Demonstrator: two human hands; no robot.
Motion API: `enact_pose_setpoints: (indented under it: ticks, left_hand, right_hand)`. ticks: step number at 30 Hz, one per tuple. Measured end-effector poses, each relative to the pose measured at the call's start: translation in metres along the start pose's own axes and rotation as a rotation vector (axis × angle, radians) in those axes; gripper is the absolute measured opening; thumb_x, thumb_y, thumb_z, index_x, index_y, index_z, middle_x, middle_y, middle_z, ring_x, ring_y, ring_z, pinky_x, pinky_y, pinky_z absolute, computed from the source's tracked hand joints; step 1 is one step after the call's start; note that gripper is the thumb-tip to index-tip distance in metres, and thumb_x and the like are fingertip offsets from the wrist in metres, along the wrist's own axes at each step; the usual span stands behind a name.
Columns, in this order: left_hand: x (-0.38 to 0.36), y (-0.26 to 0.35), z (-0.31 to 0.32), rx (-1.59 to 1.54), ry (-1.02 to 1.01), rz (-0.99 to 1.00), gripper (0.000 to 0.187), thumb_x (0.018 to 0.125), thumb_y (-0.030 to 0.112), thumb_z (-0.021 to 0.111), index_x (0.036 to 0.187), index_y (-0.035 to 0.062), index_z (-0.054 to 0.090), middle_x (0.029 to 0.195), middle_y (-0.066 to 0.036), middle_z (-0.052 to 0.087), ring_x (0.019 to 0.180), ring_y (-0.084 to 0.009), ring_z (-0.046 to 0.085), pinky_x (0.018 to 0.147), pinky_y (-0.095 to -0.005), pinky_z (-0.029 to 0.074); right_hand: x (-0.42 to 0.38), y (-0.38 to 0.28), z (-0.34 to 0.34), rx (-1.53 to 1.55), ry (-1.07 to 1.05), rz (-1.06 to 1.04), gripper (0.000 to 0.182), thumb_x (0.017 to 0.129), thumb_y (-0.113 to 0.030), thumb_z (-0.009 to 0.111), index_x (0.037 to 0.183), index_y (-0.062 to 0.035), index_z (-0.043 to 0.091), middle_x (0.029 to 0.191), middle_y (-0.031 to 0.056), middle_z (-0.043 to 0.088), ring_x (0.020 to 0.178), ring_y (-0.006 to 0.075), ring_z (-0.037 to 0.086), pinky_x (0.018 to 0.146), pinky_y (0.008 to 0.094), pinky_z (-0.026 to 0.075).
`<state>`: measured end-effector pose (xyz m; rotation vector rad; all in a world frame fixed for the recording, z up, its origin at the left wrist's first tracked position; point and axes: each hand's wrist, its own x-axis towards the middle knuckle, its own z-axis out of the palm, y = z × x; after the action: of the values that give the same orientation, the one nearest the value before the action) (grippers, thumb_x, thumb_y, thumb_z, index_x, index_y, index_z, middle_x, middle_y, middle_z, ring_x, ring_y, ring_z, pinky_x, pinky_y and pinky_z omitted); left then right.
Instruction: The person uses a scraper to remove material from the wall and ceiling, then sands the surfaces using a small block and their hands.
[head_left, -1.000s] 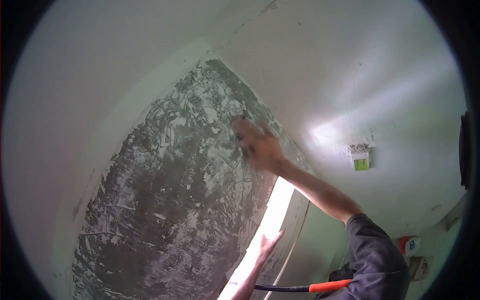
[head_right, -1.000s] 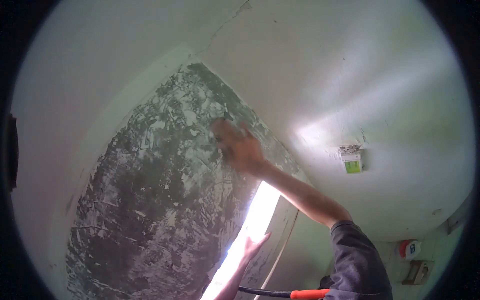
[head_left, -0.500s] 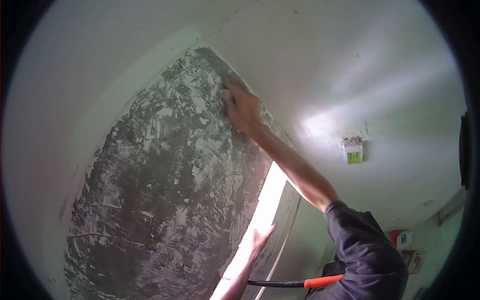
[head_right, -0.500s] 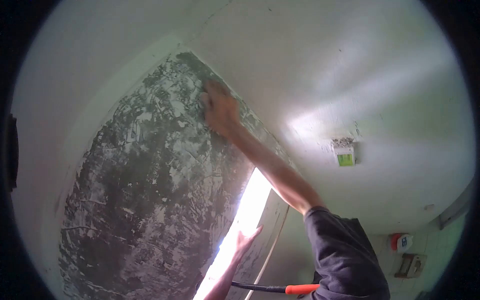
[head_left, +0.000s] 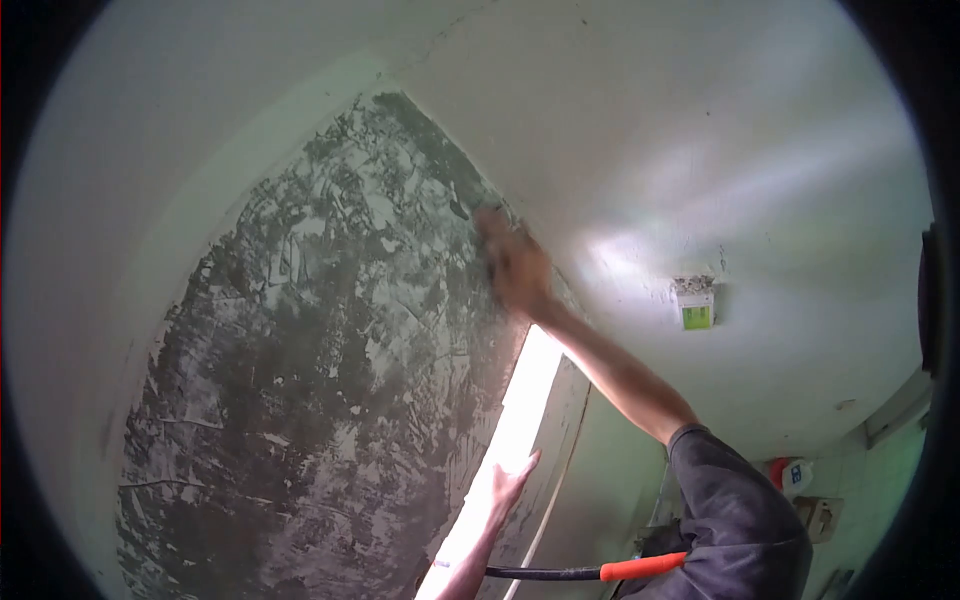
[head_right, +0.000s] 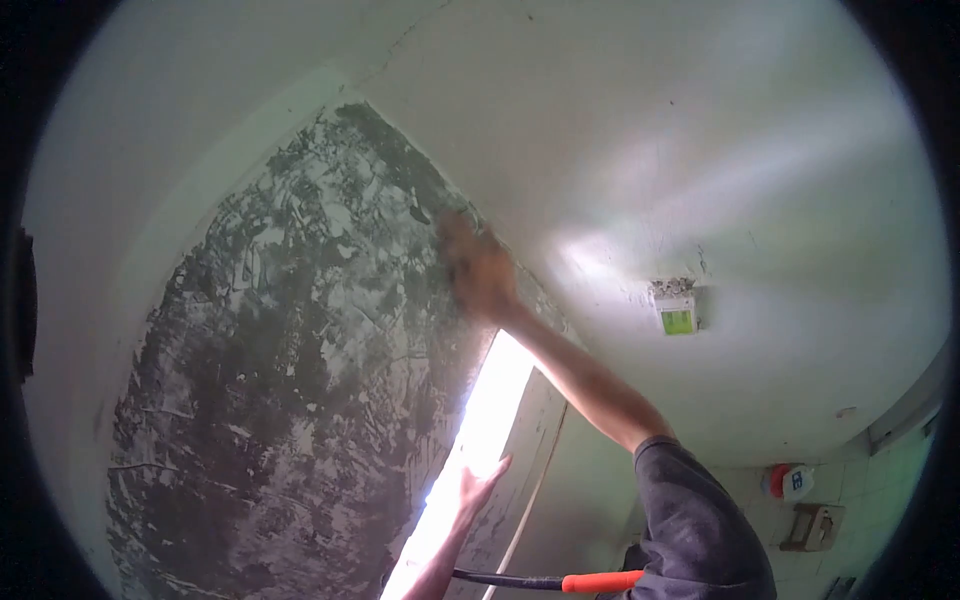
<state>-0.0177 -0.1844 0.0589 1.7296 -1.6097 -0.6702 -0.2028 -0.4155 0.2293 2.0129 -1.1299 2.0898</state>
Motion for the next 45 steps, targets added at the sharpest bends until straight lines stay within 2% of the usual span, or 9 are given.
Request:
enact_pose_setpoints:
  ticks: [2, 14, 19, 28, 30, 32, 35, 41, 45]
  left_hand:
    - [-0.005, -0.006, -0.002, 0.021, -0.084, -0.126, 0.051, 0.080, 0.037, 0.075, 0.100, -0.0091, 0.064, 0.087, -0.016, 0.068, 0.080, -0.0217, 0.063, 0.074, -0.0354, 0.052]
    - [-0.002, 0.006, -0.002, 0.057, -0.042, -0.136, 0.055, 0.081, 0.039, 0.074, 0.102, -0.0100, 0.062, 0.090, -0.015, 0.065, 0.085, -0.0210, 0.061, 0.076, -0.0352, 0.051]
    - [0.003, -0.002, 0.002, -0.016, -0.054, -0.138, 0.056, 0.080, 0.042, 0.073, 0.101, -0.0086, 0.063, 0.089, -0.014, 0.065, 0.084, -0.0211, 0.061, 0.076, -0.0345, 0.051]
    - [0.005, -0.032, 0.009, 0.098, -0.003, -0.149, 0.056, 0.081, 0.042, 0.072, 0.101, -0.0091, 0.063, 0.089, -0.014, 0.067, 0.082, -0.0188, 0.061, 0.074, -0.0339, 0.050]
    - [0.006, -0.015, 0.003, 0.103, -0.053, -0.228, 0.054, 0.081, 0.042, 0.072, 0.098, -0.0091, 0.064, 0.086, -0.013, 0.067, 0.080, -0.0181, 0.060, 0.073, -0.0336, 0.050]
    - [0.000, -0.008, -0.002, 0.118, -0.109, -0.307, 0.052, 0.082, 0.041, 0.072, 0.096, -0.0091, 0.065, 0.083, -0.012, 0.067, 0.078, -0.0174, 0.060, 0.072, -0.0333, 0.050]
    - [0.009, 0.000, 0.003, 0.036, -0.030, -0.172, 0.051, 0.082, 0.040, 0.072, 0.093, -0.0090, 0.065, 0.080, -0.011, 0.066, 0.075, -0.0166, 0.059, 0.069, -0.0326, 0.050]
    - [0.001, -0.022, 0.008, 0.025, -0.029, -0.152, 0.048, 0.082, 0.040, 0.072, 0.089, -0.0077, 0.066, 0.076, -0.007, 0.066, 0.070, -0.0150, 0.057, 0.065, -0.0312, 0.049]
    - [0.006, -0.032, 0.012, 0.044, -0.010, -0.157, 0.058, 0.082, 0.048, 0.068, 0.094, -0.0086, 0.064, 0.079, -0.012, 0.065, 0.074, -0.0183, 0.058, 0.068, -0.0362, 0.049]
  right_hand:
    - [0.024, -0.025, -0.024, 0.305, -0.077, 0.423, 0.042, 0.093, -0.014, 0.048, 0.134, -0.0055, 0.045, 0.140, 0.0183, 0.044, 0.130, 0.0371, 0.041, 0.108, 0.0452, 0.037]
    - [0.046, -0.082, -0.001, 0.215, 0.143, 0.027, 0.044, 0.093, -0.013, 0.050, 0.136, -0.0058, 0.043, 0.139, 0.0176, 0.046, 0.130, 0.0334, 0.043, 0.106, 0.0442, 0.039]
    - [-0.010, -0.002, -0.003, 0.167, 0.114, -0.007, 0.034, 0.089, -0.005, 0.049, 0.123, -0.0079, 0.054, 0.101, 0.0179, 0.067, 0.088, 0.0381, 0.066, 0.074, 0.0469, 0.054]
    - [0.004, -0.013, 0.003, -0.008, 0.059, -0.151, 0.046, 0.088, -0.011, 0.050, 0.134, -0.0071, 0.045, 0.138, 0.0198, 0.046, 0.121, 0.0341, 0.052, 0.089, 0.0422, 0.052]
    - [0.062, -0.025, -0.043, 0.223, -0.576, 0.633, 0.043, 0.090, -0.012, 0.048, 0.133, -0.0066, 0.048, 0.139, 0.0191, 0.046, 0.126, 0.0310, 0.049, 0.094, 0.0401, 0.051]
    - [0.055, -0.074, -0.045, 0.399, -0.466, 0.659, 0.038, 0.091, -0.010, 0.048, 0.128, -0.0057, 0.053, 0.133, 0.0181, 0.053, 0.121, 0.0305, 0.054, 0.094, 0.0382, 0.052]
    - [-0.004, -0.082, -0.009, 0.225, 0.119, -0.291, 0.037, 0.090, -0.002, 0.044, 0.125, -0.0032, 0.055, 0.133, 0.0171, 0.052, 0.122, 0.0315, 0.053, 0.095, 0.0378, 0.051]
    - [0.040, -0.062, -0.005, 0.153, 0.135, 0.098, 0.040, 0.091, -0.003, 0.045, 0.130, -0.0087, 0.054, 0.138, 0.0154, 0.048, 0.129, 0.0300, 0.045, 0.104, 0.0392, 0.045]
    - [-0.019, -0.063, -0.004, 0.303, 0.016, -0.293, 0.042, 0.090, -0.008, 0.048, 0.133, -0.0102, 0.052, 0.139, 0.0129, 0.048, 0.131, 0.0281, 0.044, 0.106, 0.0376, 0.042]
